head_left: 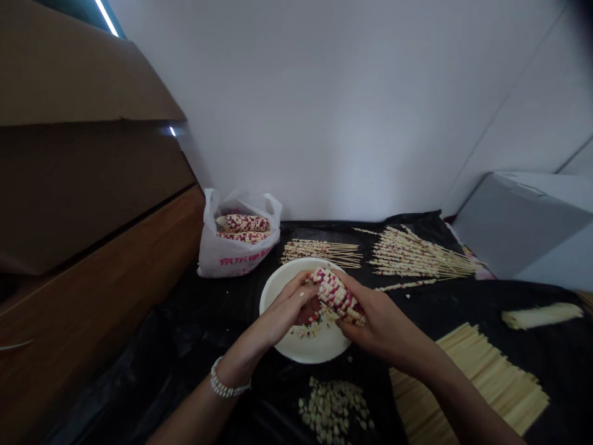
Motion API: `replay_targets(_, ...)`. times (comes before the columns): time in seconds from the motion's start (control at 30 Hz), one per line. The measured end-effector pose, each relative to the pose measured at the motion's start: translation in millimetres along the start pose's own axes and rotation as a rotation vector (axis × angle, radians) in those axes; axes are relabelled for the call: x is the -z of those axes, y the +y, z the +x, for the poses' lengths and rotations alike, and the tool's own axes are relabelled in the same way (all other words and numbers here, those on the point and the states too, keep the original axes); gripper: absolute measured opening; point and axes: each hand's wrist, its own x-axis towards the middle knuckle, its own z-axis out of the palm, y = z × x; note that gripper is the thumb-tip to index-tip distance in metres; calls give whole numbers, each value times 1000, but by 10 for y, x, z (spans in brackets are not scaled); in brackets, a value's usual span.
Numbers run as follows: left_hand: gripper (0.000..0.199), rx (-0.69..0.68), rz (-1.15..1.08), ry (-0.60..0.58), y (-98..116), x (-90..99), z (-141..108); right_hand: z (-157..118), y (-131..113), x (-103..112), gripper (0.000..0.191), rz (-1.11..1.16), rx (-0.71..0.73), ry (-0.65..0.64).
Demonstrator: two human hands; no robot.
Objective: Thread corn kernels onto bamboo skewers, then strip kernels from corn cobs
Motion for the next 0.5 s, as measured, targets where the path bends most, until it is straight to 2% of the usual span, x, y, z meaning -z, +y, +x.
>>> replay_targets(0.2,31,-28,21,151,-58,-100,24,-28,28,-47,79,-70,-8,-20)
replay_targets(0.4,28,71,-122,44,24,-44,5,-32,35,-36,79,-149,-18,-6)
replay_targets(0.5,26,52,-120,56,2,-22,21,-36,2,-39,77,-267,-70,-40)
